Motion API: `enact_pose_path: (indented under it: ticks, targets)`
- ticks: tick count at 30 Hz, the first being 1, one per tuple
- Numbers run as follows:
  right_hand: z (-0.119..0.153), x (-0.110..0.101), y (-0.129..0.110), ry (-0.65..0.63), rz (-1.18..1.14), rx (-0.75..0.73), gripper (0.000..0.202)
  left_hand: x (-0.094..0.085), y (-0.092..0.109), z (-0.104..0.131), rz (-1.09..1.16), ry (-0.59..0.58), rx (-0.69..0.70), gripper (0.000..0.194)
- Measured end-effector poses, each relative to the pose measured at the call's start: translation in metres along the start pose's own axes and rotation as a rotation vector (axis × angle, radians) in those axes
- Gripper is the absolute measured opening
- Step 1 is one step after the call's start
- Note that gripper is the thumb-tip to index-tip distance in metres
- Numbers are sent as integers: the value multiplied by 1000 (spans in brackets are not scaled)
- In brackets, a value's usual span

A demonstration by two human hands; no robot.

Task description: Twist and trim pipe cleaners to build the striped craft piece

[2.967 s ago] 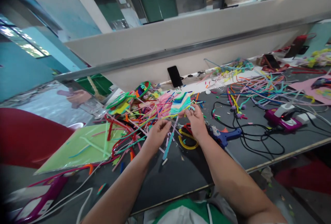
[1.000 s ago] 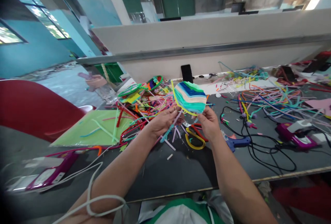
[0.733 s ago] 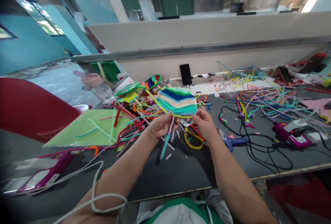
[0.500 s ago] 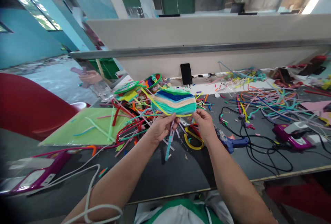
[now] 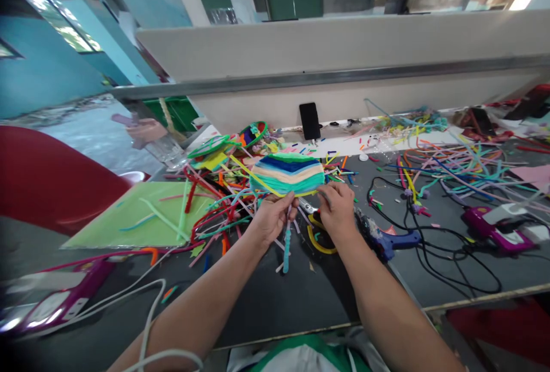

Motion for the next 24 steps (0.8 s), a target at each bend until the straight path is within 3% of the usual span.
enact_pose_path:
  ticks: [9, 14, 20, 24]
  targets:
    - [-1, 12, 17, -104, 16, 86, 14, 0, -13, 0, -58, -23, -46, 27]
    - [-3, 4, 29, -35, -61, 187, 10, -5, -19, 0, -44, 27, -84, 30]
    - [2, 18, 6, -146, 59, 5, 8, -9, -21, -1, -26, 64, -89, 34]
    - [4, 20, -1, -161, 178, -15, 8, -8, -24, -1, -19, 48, -98, 33]
Point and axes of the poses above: each hand's wrist, its own z-axis away from the middle knuckle, its own x-axis out of the palm, y = z × x, the point moved 10 cm from there along -z, towards the middle knuckle, and after that the axes turned 10 degrees about z, right-handed, at the moved point
